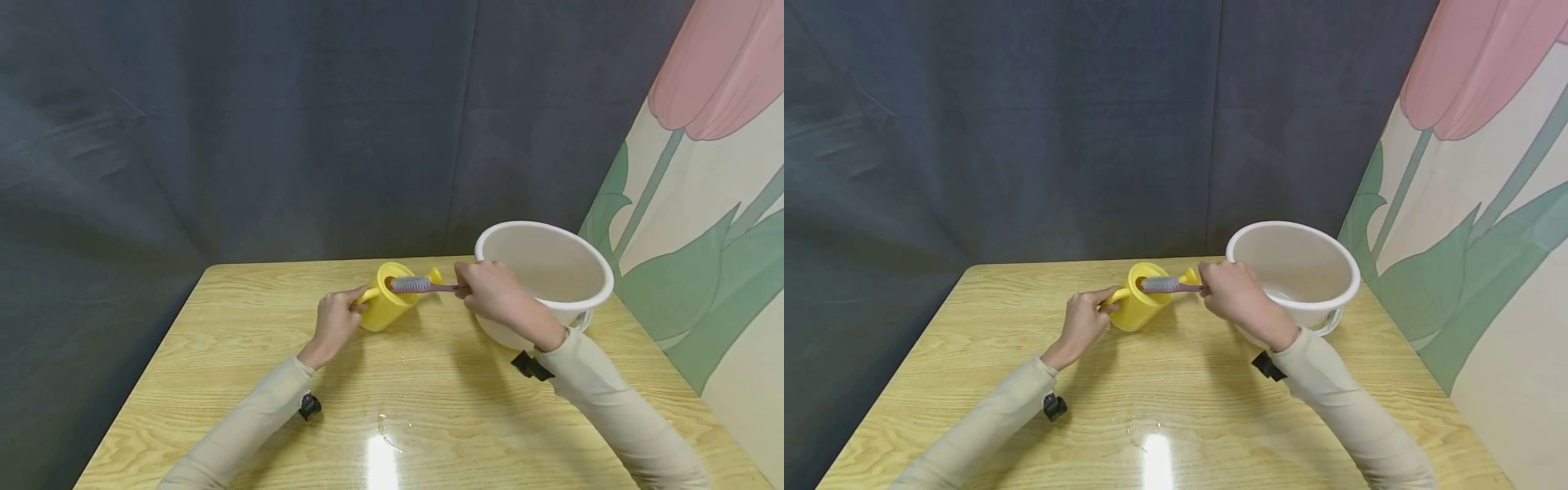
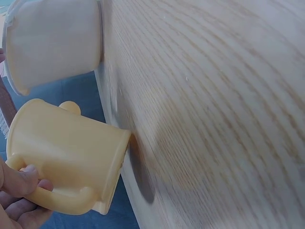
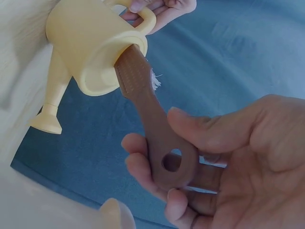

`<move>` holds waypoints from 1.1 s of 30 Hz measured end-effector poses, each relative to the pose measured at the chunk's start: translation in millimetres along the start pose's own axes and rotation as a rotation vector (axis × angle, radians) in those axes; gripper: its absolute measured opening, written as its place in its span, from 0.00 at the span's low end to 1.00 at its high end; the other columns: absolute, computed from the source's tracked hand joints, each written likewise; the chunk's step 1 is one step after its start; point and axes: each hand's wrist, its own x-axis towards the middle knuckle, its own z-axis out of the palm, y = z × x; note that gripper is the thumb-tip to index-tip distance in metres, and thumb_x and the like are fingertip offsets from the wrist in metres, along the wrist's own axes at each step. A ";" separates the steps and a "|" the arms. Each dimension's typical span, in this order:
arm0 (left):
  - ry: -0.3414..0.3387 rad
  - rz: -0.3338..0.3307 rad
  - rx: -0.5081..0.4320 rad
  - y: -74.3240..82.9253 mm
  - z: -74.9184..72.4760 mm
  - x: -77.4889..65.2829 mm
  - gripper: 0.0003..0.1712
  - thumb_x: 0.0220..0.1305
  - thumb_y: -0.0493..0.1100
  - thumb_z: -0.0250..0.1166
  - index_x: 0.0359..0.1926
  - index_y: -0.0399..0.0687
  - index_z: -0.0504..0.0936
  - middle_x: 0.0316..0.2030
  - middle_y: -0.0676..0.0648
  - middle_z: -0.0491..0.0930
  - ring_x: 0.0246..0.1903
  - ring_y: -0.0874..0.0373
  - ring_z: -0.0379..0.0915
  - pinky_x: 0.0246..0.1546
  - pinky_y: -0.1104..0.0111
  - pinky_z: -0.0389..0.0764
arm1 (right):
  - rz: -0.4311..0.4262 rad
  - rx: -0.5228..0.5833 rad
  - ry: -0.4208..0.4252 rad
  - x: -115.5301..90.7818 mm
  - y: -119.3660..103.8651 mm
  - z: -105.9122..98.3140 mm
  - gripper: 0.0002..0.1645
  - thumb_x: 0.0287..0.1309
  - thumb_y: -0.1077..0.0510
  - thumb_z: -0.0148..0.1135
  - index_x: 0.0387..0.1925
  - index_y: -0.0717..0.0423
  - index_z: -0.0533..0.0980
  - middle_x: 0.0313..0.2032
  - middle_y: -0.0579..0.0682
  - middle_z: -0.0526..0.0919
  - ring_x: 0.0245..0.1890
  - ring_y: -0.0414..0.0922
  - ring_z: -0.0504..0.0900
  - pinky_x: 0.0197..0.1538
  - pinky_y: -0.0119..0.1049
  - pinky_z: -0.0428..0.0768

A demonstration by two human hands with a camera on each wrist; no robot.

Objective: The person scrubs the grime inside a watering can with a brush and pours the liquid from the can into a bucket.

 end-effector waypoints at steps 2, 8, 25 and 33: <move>0.000 0.000 -0.003 -0.5 -0.1 0.0 0.21 0.50 0.22 0.70 0.48 0.33 0.85 0.39 0.38 0.86 0.15 0.65 0.63 0.19 0.71 0.70 | -0.020 -0.013 -0.002 -1.5 1.2 1.0 0.10 0.56 0.66 0.67 0.25 0.54 0.73 0.21 0.45 0.76 0.22 0.47 0.71 0.26 0.39 0.70; -0.017 -0.007 0.001 0.0 -0.2 -0.5 0.21 0.51 0.23 0.70 0.49 0.33 0.85 0.39 0.38 0.86 0.15 0.65 0.63 0.19 0.71 0.70 | -0.060 -0.080 -0.023 -3.6 1.2 8.3 0.07 0.54 0.66 0.68 0.31 0.55 0.78 0.26 0.46 0.80 0.23 0.46 0.75 0.26 0.42 0.74; -0.030 0.003 0.047 1.3 1.0 -1.4 0.21 0.52 0.25 0.71 0.50 0.33 0.84 0.38 0.37 0.86 0.17 0.62 0.71 0.21 0.67 0.78 | -0.031 -0.094 -0.036 -4.3 -3.2 38.1 0.12 0.44 0.67 0.69 0.23 0.55 0.72 0.23 0.49 0.72 0.22 0.48 0.73 0.23 0.41 0.73; -0.015 0.058 0.059 1.2 1.6 -3.4 0.19 0.53 0.25 0.71 0.48 0.32 0.85 0.37 0.38 0.86 0.26 0.54 0.83 0.29 0.60 0.84 | -0.032 0.024 -0.054 -5.3 0.1 48.9 0.12 0.46 0.65 0.69 0.24 0.55 0.72 0.22 0.46 0.71 0.21 0.45 0.71 0.22 0.35 0.70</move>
